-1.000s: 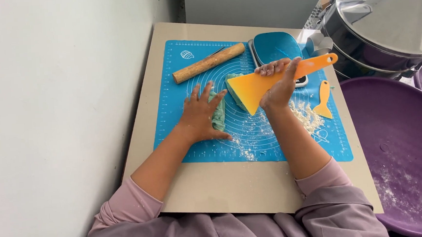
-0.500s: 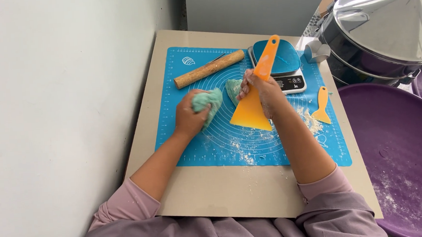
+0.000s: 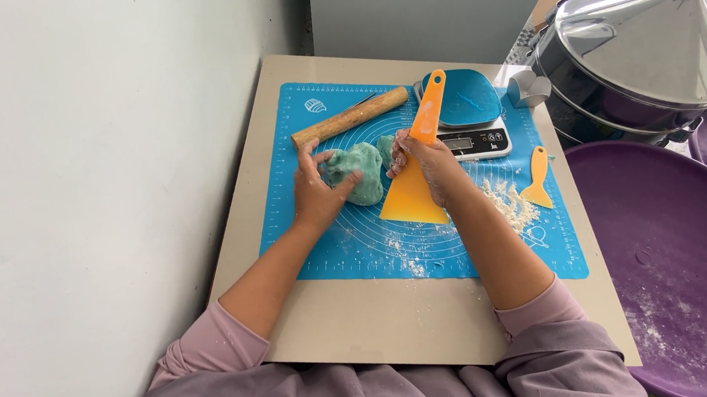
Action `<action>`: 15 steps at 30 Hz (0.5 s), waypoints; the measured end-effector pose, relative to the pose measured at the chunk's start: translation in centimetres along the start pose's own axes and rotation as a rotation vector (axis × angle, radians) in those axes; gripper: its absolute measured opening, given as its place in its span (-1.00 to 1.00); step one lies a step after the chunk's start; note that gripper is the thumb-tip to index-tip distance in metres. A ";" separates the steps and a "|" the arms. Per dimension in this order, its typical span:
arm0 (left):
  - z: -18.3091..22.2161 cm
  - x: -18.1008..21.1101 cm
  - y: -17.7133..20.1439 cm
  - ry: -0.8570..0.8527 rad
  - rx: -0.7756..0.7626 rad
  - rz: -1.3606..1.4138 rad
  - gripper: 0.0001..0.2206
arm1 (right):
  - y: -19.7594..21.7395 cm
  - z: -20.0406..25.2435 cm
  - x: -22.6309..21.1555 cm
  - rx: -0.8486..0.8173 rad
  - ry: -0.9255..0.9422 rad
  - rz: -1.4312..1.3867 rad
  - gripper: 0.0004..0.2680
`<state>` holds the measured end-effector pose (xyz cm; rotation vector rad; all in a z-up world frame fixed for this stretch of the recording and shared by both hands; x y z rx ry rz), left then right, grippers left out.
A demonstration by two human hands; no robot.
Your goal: Kneading a small piece of blue-colored dough on a silicone mat using hands and a scraper.
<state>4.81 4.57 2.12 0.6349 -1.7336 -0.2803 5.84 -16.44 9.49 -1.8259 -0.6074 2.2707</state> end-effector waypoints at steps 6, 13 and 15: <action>-0.3 -1.2 -0.8 0.175 -0.213 -0.150 0.02 | -1.0 1.3 -1.0 0.008 0.098 0.006 -0.92; 0.1 1.6 0.2 0.079 -0.256 0.083 -0.02 | 0.4 5.1 -8.8 -0.074 0.374 -0.030 -0.91; -0.2 1.9 -0.3 -0.046 -0.243 0.053 -0.18 | 2.2 5.9 -10.8 0.081 0.528 -0.086 -0.90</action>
Point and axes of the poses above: each hand's wrist, its own z-axis away from the middle knuckle, its own y-axis out of the back of the hand, x = y × z, the point moved 4 cm from there along -z, towards the middle knuckle, and after that the axes turned 10 degrees about -z, right-handed, at the moved point
